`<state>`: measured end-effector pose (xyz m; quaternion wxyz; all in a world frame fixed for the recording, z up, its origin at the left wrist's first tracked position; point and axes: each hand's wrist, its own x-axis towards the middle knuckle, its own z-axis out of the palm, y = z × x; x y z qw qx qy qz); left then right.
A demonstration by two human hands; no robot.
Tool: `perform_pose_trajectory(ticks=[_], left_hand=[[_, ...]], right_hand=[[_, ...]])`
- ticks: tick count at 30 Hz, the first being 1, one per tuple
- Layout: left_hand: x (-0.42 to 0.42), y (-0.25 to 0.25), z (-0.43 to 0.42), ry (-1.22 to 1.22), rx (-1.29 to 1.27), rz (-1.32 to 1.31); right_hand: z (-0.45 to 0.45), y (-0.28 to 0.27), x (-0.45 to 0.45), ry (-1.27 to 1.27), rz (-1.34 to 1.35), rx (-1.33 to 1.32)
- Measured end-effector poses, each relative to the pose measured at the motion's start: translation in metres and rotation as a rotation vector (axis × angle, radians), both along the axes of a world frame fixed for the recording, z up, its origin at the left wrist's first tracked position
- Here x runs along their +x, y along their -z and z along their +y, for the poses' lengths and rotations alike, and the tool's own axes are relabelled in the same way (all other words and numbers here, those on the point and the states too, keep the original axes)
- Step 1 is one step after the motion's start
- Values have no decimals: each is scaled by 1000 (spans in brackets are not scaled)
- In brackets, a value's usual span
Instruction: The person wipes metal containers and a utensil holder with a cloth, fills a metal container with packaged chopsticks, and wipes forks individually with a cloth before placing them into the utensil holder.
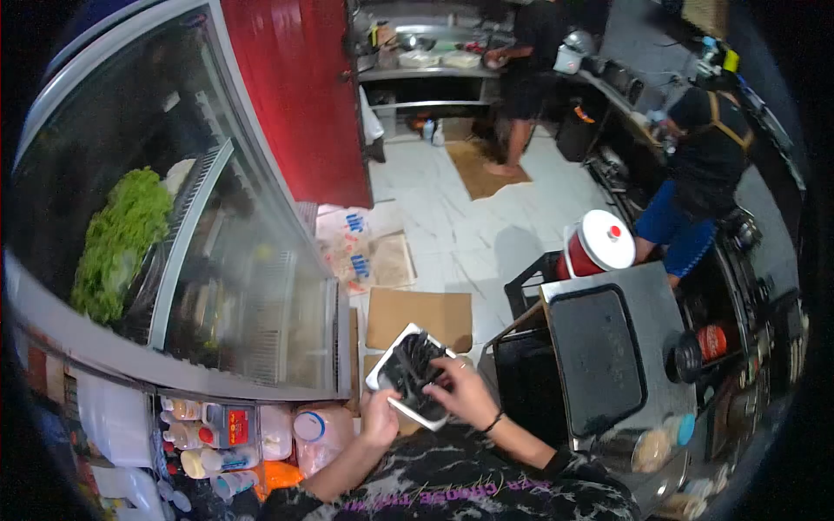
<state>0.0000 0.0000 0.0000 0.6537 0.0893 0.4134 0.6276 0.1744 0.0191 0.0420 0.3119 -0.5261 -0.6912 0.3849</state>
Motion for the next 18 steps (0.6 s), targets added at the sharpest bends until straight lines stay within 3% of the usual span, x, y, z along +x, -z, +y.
perform_pose_trajectory(ticks=[2,3,6,7,9,11,14,16,18], left_hand=[[-9,5,-11,-37,-155,-32],[16,16,102,-73,-161,31],[27,-2,169,-136,-89,85],[33,-6,192,-137,-85,71],[42,-18,233,-263,-121,60],[51,-22,278,-290,-140,90],[55,-20,357,-277,-143,75],[50,6,412,-233,-134,46],[50,12,464,-195,-124,74]], right_hand=[[-3,-17,12,40,-25,-85],[111,-17,42,26,-37,-105],[178,2,42,120,263,-315],[199,1,38,121,249,-309],[238,3,25,235,653,-501],[280,23,18,257,613,-618],[342,7,12,310,690,-841],[381,0,2,442,1114,-778],[441,6,2,487,1059,-769]])
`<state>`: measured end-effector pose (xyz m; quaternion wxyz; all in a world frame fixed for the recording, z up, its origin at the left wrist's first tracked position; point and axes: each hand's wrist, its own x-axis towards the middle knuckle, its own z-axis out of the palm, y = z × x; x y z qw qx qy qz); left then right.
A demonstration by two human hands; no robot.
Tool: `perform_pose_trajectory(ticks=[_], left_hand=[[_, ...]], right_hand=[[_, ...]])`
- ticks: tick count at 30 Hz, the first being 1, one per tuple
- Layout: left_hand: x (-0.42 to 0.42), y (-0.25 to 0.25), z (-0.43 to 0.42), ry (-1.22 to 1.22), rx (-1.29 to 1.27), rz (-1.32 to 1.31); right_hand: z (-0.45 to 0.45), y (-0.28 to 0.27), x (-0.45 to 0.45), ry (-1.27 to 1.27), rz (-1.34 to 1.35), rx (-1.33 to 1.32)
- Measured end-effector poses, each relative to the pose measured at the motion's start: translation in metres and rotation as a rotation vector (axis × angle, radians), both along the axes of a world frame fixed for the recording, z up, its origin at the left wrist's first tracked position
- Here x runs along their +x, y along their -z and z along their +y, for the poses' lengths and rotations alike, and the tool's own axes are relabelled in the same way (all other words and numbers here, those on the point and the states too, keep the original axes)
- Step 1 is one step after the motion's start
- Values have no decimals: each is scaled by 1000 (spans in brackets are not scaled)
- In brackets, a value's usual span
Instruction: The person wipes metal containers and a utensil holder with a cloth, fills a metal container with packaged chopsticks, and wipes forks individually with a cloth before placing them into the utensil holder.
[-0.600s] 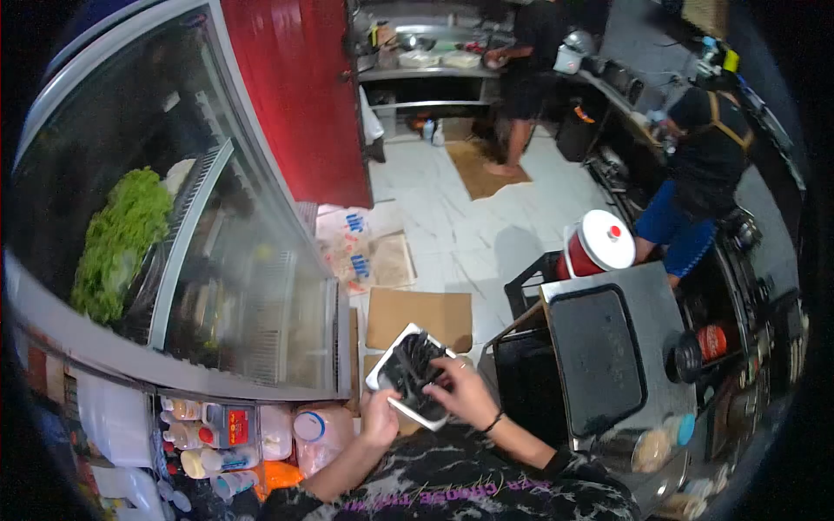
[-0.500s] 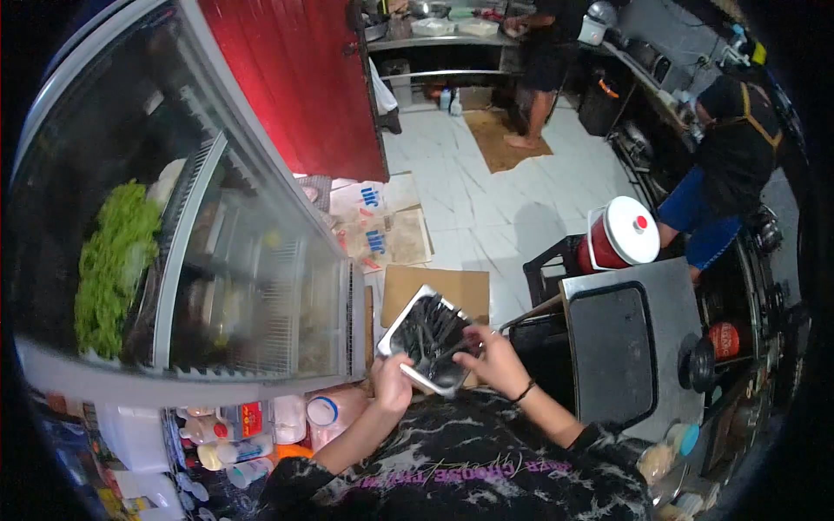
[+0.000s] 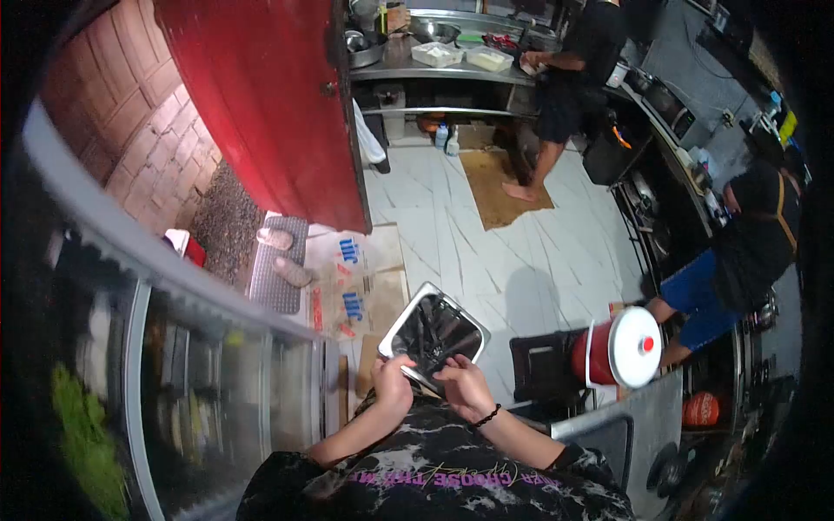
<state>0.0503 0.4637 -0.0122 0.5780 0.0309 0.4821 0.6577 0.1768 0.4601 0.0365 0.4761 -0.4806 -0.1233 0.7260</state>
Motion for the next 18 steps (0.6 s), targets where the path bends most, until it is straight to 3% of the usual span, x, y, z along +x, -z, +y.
perform_pose_trajectory(ticks=[3,5,7,11,13,14,15,18], left_hand=[[5,-24,85,114,-13,55],[2,-21,142,187,-6,93],[-6,-40,202,208,-81,133],[0,-63,303,345,46,116],[10,-64,380,318,64,80],[14,-61,405,308,66,102],[20,-58,431,328,73,101],[40,-58,516,269,94,85]], right_hand=[[104,33,2,62,-162,59],[169,45,-1,-47,-380,112],[218,32,-15,-131,-820,410],[321,13,-21,-133,-1120,648],[402,14,-17,4,-971,630],[434,21,-15,42,-1022,537],[464,12,-10,39,-895,449],[555,23,6,35,-1127,641]])
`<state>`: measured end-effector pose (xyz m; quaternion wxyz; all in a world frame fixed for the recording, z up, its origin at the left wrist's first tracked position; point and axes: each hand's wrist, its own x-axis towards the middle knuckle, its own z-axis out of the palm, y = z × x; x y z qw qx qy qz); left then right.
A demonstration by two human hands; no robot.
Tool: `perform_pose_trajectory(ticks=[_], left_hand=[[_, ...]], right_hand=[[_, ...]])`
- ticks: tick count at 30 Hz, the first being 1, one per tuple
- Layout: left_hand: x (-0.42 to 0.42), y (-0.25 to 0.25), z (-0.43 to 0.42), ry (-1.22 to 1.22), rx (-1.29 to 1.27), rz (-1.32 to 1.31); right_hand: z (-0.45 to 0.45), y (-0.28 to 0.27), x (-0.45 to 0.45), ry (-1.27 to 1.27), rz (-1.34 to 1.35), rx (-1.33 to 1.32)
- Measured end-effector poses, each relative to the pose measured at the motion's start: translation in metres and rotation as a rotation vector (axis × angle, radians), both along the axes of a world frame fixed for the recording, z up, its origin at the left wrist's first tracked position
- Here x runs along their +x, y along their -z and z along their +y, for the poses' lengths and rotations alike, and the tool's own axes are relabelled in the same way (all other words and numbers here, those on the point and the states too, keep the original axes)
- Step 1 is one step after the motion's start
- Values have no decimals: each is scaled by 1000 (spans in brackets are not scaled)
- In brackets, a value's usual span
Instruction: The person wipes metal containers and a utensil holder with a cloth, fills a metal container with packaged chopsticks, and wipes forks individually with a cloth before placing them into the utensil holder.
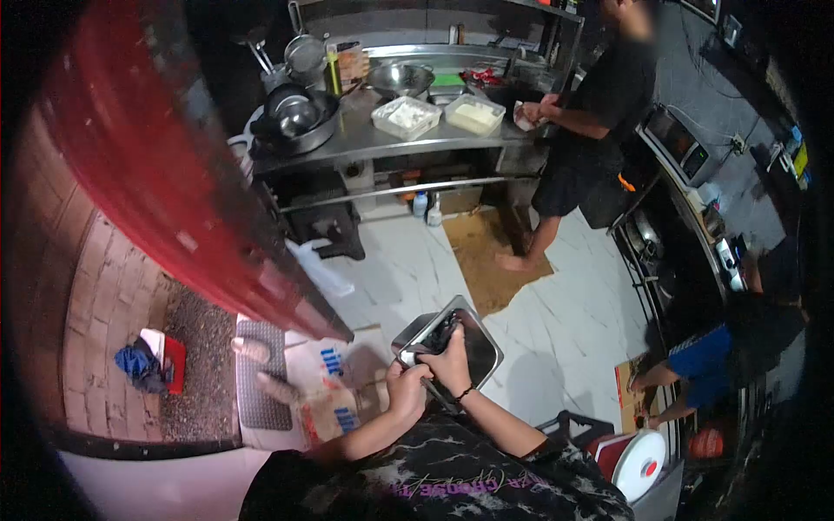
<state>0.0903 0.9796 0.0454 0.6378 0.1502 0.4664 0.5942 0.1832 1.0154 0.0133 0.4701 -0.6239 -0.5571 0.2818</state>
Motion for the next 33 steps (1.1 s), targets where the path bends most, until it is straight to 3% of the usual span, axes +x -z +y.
perform_pose_trajectory(ticks=[3,5,7,9,11,15,16,17,18,21,23,24,27,29,33], left_hand=[[14,7,86,-34,-21,-5],[23,4,140,-38,6,-12],[35,-26,196,-80,24,-42],[40,-18,249,-88,98,-109],[53,-43,303,-135,115,-108],[63,-45,405,-62,157,-20],[68,-54,432,-73,177,24],[72,-57,459,-80,196,70],[69,-40,490,-24,156,349],[89,-44,587,-56,301,101],[107,-75,643,29,245,-98],[116,-85,670,48,254,-118],[140,-99,753,100,262,-109],[160,-101,804,141,253,-88],[217,-107,901,149,311,-106]], right_hand=[[89,-20,10,-122,78,-237],[149,-9,17,-143,37,-136],[206,-32,26,-212,63,-110],[265,-45,28,-212,46,-14],[323,-53,35,-241,-28,-117],[435,-56,45,-251,19,29],[460,-62,50,-195,-103,194],[490,-67,56,-253,-7,154],[519,-63,60,-266,33,106],[605,-76,74,-160,58,123],[652,-118,96,-187,156,-41],[685,-103,103,-159,179,70],[764,-106,132,-70,98,139],[814,-115,157,-111,222,61],[919,-106,212,-89,191,211]])
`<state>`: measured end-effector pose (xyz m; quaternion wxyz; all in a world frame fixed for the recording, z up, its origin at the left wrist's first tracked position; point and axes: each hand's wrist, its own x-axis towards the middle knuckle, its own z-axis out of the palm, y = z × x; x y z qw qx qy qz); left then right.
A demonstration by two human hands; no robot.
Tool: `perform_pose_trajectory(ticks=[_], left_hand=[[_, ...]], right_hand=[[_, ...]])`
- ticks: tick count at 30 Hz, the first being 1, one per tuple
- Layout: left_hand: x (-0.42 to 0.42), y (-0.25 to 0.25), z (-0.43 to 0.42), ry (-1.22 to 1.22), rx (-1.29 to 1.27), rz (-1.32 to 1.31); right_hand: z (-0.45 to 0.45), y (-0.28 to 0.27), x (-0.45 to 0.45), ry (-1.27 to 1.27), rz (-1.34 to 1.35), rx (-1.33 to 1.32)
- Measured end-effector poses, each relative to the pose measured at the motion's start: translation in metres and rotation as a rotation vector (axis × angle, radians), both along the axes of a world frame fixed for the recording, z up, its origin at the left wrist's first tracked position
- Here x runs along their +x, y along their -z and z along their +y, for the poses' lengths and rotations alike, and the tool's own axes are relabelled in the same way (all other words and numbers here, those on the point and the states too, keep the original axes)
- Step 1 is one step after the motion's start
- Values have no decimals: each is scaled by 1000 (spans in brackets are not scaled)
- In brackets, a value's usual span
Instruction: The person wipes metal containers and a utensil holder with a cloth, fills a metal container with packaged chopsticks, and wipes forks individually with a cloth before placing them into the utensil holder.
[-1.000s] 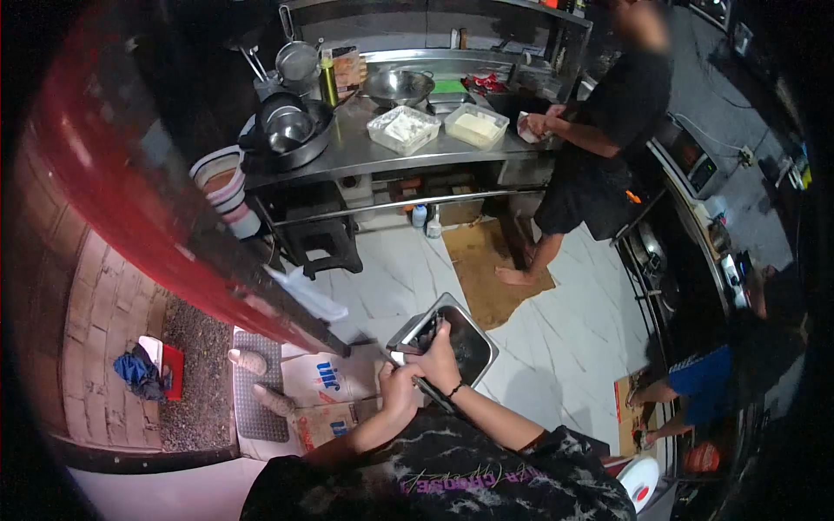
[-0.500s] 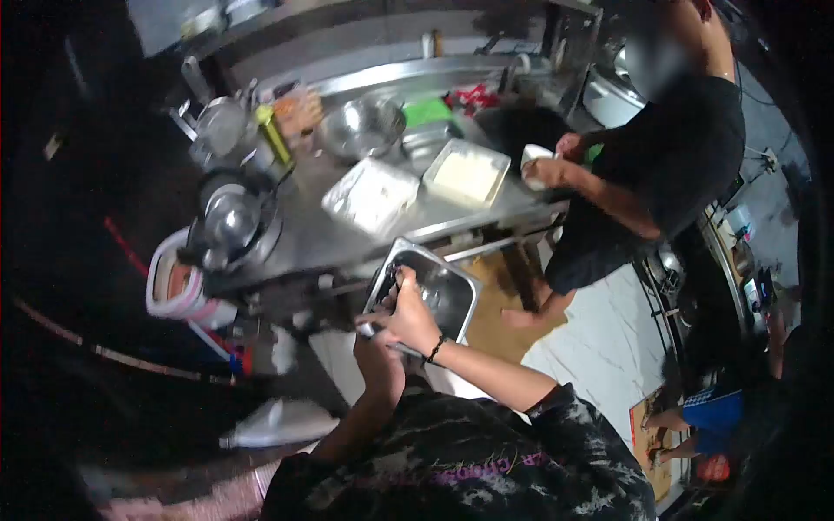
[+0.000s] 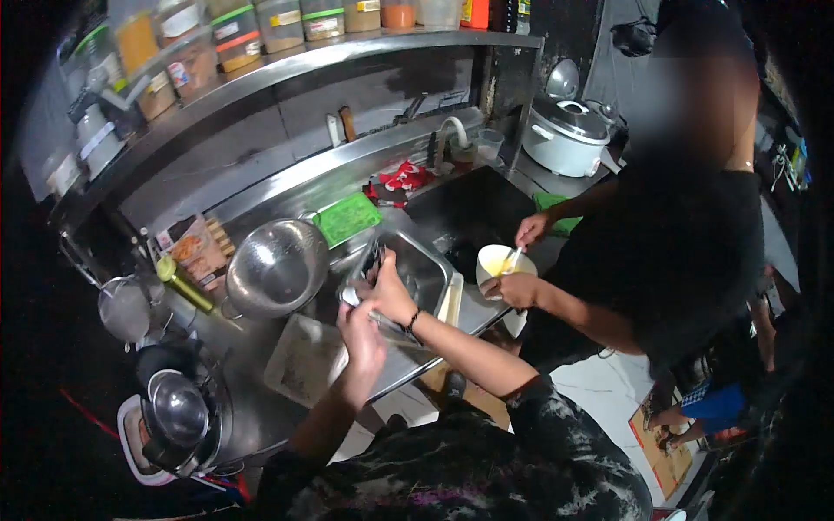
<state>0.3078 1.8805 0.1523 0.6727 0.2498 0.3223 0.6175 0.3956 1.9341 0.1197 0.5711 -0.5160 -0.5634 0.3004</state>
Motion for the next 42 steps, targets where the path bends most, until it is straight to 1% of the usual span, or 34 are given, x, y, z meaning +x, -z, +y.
perform_pose_trajectory(ticks=[2,3,4,6,7,8,11,12,14,15,16,17,18,20,22,23,24,27,29,36,39,42], left_hand=[[34,-6,47,-2,18,80],[52,-8,70,14,90,67],[70,-5,94,26,161,56],[106,11,143,1,186,194],[124,6,149,17,200,173],[143,5,168,-5,235,234],[196,5,203,-19,286,422],[214,9,215,-21,275,424],[247,16,230,-79,360,734],[261,10,230,-46,396,756],[276,6,230,-12,432,776],[293,1,229,-165,575,891],[299,-2,228,-170,709,1064],[318,-5,222,-83,728,1114],[334,-2,217,-7,731,1224],[340,0,217,-57,816,1288],[346,1,218,-83,867,1312],[361,6,217,-24,858,1343],[368,8,218,31,923,1415],[376,8,221,71,949,1469],[379,13,222,124,921,1493],[380,22,225,111,928,1481]], right_hand=[[43,-10,36,-30,12,10],[65,-10,52,-44,8,7],[85,-15,67,-57,132,-42],[110,-32,99,-135,388,-82],[126,-25,114,-90,386,-84],[145,-25,128,-42,393,-82],[210,24,191,-104,636,-74],[217,30,209,-214,845,-132],[229,39,242,-369,1287,-286],[230,39,259,-369,1379,-327],[230,41,272,-360,1408,-345],[225,44,285,-319,1398,-352],[218,47,295,-249,1329,-348],[204,54,306,-121,1175,-355],[194,58,311,-24,1041,-364],[189,60,311,16,967,-368],[187,60,312,52,908,-366],[181,61,313,149,728,-369],[177,61,314,214,607,-377],[171,60,303,372,260,-390],[169,60,299,429,132,-396],[167,60,295,479,22,-402]])
